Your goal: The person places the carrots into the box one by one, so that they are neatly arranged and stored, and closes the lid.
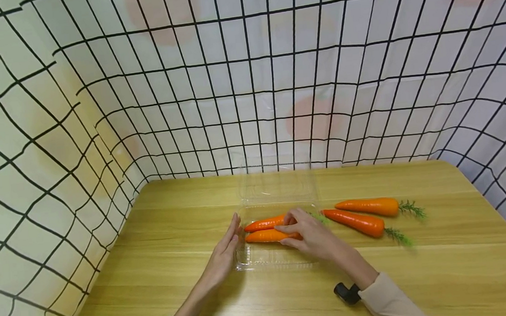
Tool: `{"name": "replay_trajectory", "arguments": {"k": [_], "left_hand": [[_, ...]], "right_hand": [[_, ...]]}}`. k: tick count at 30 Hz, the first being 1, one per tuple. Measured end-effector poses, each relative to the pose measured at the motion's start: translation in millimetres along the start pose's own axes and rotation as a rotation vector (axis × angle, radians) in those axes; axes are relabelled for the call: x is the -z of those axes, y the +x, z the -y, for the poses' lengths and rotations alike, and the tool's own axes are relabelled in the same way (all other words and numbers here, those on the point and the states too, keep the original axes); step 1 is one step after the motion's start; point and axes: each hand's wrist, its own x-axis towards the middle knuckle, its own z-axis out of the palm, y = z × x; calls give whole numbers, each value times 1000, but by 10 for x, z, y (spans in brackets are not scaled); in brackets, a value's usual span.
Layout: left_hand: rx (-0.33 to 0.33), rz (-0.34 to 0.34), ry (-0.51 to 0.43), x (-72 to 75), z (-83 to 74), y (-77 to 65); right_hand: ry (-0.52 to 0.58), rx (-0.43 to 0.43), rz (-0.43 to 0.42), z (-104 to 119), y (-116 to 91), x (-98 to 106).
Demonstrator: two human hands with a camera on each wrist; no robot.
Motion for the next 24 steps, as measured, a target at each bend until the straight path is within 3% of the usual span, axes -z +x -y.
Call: {"name": "replay_trajectory", "arguments": {"k": [10, 24], "left_hand": [[2, 1, -5, -1, 0, -1], [5, -2, -6, -2, -5, -4]], "right_hand": [[-9, -41, 2, 23, -14, -30], [-77, -31, 4, 36, 16, -62]]}}
